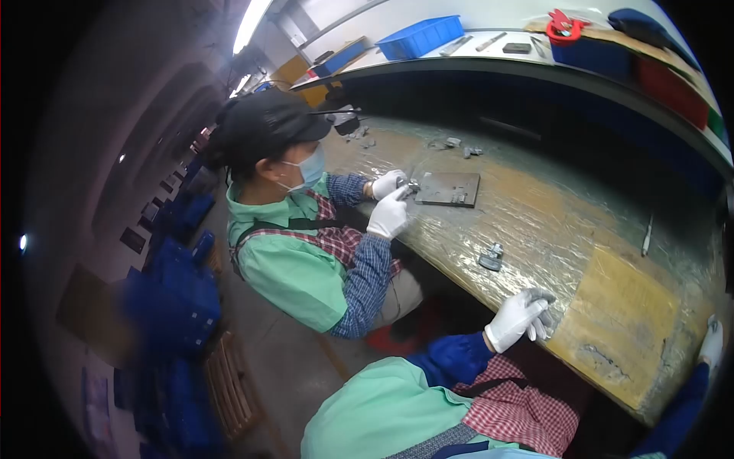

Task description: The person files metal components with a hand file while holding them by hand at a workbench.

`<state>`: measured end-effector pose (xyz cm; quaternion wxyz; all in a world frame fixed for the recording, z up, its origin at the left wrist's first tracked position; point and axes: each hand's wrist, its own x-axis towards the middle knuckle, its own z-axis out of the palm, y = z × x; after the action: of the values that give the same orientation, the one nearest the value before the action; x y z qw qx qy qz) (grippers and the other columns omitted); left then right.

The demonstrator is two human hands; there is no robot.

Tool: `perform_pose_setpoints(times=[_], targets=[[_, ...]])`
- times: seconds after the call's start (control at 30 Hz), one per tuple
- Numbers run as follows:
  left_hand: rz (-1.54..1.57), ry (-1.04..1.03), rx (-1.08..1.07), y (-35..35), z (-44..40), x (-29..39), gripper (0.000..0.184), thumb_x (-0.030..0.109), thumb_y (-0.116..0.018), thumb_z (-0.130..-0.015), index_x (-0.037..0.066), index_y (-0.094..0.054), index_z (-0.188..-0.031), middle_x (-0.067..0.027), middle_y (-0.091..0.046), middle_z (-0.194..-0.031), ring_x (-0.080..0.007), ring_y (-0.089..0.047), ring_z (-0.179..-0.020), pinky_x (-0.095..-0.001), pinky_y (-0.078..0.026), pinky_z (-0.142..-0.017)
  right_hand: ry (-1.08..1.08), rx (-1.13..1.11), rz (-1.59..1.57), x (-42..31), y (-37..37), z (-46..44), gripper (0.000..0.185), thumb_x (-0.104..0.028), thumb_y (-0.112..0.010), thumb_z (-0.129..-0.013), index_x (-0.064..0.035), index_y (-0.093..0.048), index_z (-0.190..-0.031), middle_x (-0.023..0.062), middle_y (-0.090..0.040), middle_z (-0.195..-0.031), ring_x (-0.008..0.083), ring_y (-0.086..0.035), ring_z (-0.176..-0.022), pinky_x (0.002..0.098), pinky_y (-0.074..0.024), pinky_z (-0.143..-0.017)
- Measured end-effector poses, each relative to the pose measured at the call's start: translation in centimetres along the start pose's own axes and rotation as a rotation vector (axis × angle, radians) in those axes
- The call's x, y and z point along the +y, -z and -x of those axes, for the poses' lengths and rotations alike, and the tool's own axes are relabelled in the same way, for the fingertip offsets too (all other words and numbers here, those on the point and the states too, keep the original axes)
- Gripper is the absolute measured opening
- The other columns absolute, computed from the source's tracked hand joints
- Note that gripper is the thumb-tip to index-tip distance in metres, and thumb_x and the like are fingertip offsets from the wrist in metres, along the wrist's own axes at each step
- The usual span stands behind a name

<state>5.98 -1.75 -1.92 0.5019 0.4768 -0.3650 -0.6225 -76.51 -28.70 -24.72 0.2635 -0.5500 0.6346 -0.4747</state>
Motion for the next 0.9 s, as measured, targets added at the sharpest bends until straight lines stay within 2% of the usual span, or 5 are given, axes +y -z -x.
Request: perform_pose_setpoints(times=[0.23, 0.33, 0.43, 0.5, 0.9], targets=[[-0.043, 0.004, -0.022, -0.8, 0.3, -0.2, 0.040, 0.018, -0.052, -0.108, -0.009, -0.055, -0.137, -0.0123, -0.072, -0.087, -0.0144, -0.070, -0.063, -0.0212, -0.052, -0.052, 0.153, -0.147, 0.228, -27.1, -13.4, 14.4, 0.054, 0.012, -0.057, -0.095, 0.0048, -0.052, -0.149, 0.0189, -0.059, -0.150, 0.0253, -0.055, -0.140, 0.0329, -0.0431, -0.116], [-0.219, -0.020, -0.053, -2.4, 0.9, -1.4, 0.041, 0.018, -0.059, -0.106, -0.005, -0.055, -0.141, -0.0124, -0.072, -0.104, -0.0154, -0.073, -0.084, -0.0255, -0.057, -0.070, 0.301, -0.197, 0.260, -39.4, -20.1, 23.8, 0.051, 0.014, -0.060, -0.088, 0.0023, -0.065, -0.138, 0.0117, -0.074, -0.118, 0.0189, -0.070, -0.101, 0.0304, -0.0559, -0.090], [-0.866, -0.626, 0.000, -4.3, 2.3, -3.3, 0.056, 0.012, -0.072, -0.093, 0.000, -0.054, -0.144, -0.0175, -0.068, -0.114, -0.0328, -0.070, -0.107, -0.0393, -0.057, -0.095, 0.124, -0.386, -0.056, -47.3, -25.1, 31.5, 0.052, 0.016, -0.067, -0.083, 0.0047, -0.067, -0.134, 0.0128, -0.076, -0.103, 0.0168, -0.072, -0.090, 0.0290, -0.0575, -0.082], [-0.938, -0.674, -0.094, -5.8, 4.4, -1.4, 0.049, 0.015, -0.077, -0.086, 0.003, -0.059, -0.130, -0.0178, -0.067, -0.111, -0.0381, -0.068, -0.102, -0.0433, -0.057, -0.088, 0.332, -0.461, 0.053, -53.1, -27.5, 36.6, 0.056, 0.018, -0.073, -0.076, 0.0061, -0.067, -0.130, 0.0177, -0.076, -0.100, 0.0194, -0.075, -0.089, 0.0309, -0.0591, -0.079], [-0.628, -0.551, -0.091, -5.2, 5.3, 0.0, 0.026, 0.007, -0.072, -0.094, 0.004, -0.067, -0.120, -0.0168, -0.074, -0.101, -0.0316, -0.075, -0.094, -0.0376, -0.059, -0.080, 0.397, -0.198, -0.153, -56.9, -28.7, 39.7, 0.050, 0.002, -0.063, -0.103, 0.0046, -0.052, -0.151, 0.0053, -0.067, -0.104, 0.0109, -0.062, -0.090, 0.0248, -0.0516, -0.083]])
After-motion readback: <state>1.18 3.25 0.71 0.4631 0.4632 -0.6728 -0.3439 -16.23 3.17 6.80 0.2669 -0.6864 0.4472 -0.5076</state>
